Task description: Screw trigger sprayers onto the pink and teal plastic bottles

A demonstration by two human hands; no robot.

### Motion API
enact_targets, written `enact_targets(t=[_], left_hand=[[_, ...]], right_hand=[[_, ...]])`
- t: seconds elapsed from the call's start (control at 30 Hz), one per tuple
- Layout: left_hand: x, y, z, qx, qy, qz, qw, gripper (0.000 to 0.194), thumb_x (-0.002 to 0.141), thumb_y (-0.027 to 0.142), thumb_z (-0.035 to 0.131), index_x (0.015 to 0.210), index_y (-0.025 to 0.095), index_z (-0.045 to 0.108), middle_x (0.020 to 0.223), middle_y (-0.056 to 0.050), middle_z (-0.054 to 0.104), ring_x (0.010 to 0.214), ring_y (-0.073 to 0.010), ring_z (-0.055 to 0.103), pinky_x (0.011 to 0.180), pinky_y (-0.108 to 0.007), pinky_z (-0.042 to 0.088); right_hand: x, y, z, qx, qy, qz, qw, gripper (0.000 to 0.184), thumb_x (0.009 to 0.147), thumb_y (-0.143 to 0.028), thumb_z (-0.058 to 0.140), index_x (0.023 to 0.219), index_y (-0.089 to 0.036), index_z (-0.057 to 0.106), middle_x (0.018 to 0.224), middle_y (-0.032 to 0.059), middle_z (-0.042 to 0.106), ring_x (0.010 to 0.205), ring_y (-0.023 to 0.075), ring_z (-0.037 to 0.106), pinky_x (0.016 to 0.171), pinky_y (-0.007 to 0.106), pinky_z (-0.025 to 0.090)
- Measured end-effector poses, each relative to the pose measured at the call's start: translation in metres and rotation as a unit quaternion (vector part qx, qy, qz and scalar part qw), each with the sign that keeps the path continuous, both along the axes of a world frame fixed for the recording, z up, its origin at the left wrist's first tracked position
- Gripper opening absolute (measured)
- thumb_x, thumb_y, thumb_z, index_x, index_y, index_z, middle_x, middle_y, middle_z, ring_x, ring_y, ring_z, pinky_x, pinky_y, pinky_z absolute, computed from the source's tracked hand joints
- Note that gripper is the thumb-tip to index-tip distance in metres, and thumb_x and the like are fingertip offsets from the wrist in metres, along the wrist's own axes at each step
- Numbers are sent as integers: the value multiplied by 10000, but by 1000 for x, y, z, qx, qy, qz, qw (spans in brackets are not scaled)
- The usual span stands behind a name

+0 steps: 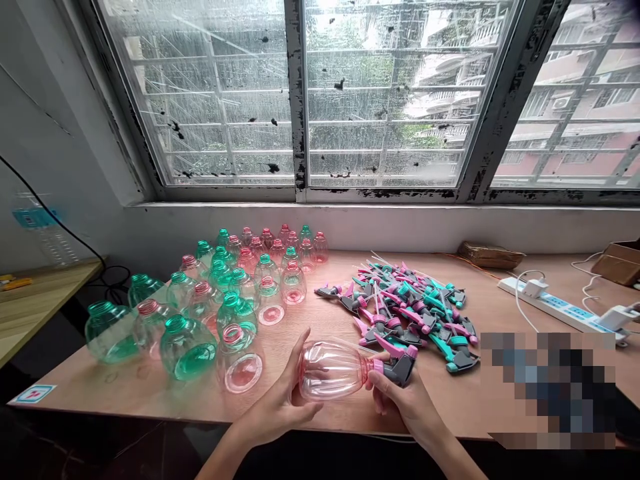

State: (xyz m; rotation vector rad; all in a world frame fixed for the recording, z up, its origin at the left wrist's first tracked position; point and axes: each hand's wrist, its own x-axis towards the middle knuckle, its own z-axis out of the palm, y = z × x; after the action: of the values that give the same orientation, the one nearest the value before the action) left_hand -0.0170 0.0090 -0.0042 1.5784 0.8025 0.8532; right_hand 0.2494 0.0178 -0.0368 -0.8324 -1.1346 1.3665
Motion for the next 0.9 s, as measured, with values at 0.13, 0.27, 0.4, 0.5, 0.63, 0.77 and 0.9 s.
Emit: enact_targets(t=[0.13,0.27,0.4,0.5,0.63,0.77,0.9], left_hand=[[1,0,0,4,-6,-2,1000,1170,886,306,792,1633,388,-104,1660,-125,345,1373,-300,531,1154,-461,406],[-1,1,-4,-37,-6,11,999,1181,845,363,837,1643,387,-33,1753,-102,114,1569,-343,245,1263,-522,243],[-1,1,-5,-15,-5,15,1000,1122,877,395,804,1638,417,-21,1761,-95,64,1585,-353,208,1271,-551,213],[0,1,-4,15,2,30,999,1065,924,358,758,1633,435,-33,1761,-90,67,1589,-351,194,1273,-551,202],[1,0,-4,10,10,33,999,1151,886,347,801,1633,408,-72,1758,-106,89,1589,-355,192,1282,-555,170],[0,1,-4,-29,-15,23,999,1149,852,433,822,1643,394,-11,1761,-102,76,1580,-361,215,1274,-570,194],[-1,1,-3,-25,-19,14,999,1088,879,378,811,1636,437,31,1759,-74,91,1572,-352,241,1265,-553,235]], right_hand=[[0,0,0,7,-9,2,1000,390,823,-508,846,976,-186,688,625,4,705,423,125,551,430,253,456],[0,-1,1,4,-24,-3,1000,406,823,-513,844,1003,-181,695,514,-23,645,428,145,530,449,276,449],[-1,0,3,7,-26,2,1000,398,825,-520,838,973,-185,682,528,-18,657,436,144,533,453,274,449],[-1,-2,6,9,-20,4,1000,393,814,-524,844,934,-198,660,602,1,700,438,141,551,444,272,456],[-2,-3,8,6,-23,-5,1000,413,802,-539,848,924,-195,655,596,-8,680,439,139,547,445,273,459],[-2,-2,7,4,-35,-4,999,406,820,-534,836,944,-185,670,504,-36,625,434,137,522,461,274,452],[-2,-2,8,4,-24,-3,1000,401,809,-531,845,940,-193,674,592,-4,689,434,137,534,457,281,455]])
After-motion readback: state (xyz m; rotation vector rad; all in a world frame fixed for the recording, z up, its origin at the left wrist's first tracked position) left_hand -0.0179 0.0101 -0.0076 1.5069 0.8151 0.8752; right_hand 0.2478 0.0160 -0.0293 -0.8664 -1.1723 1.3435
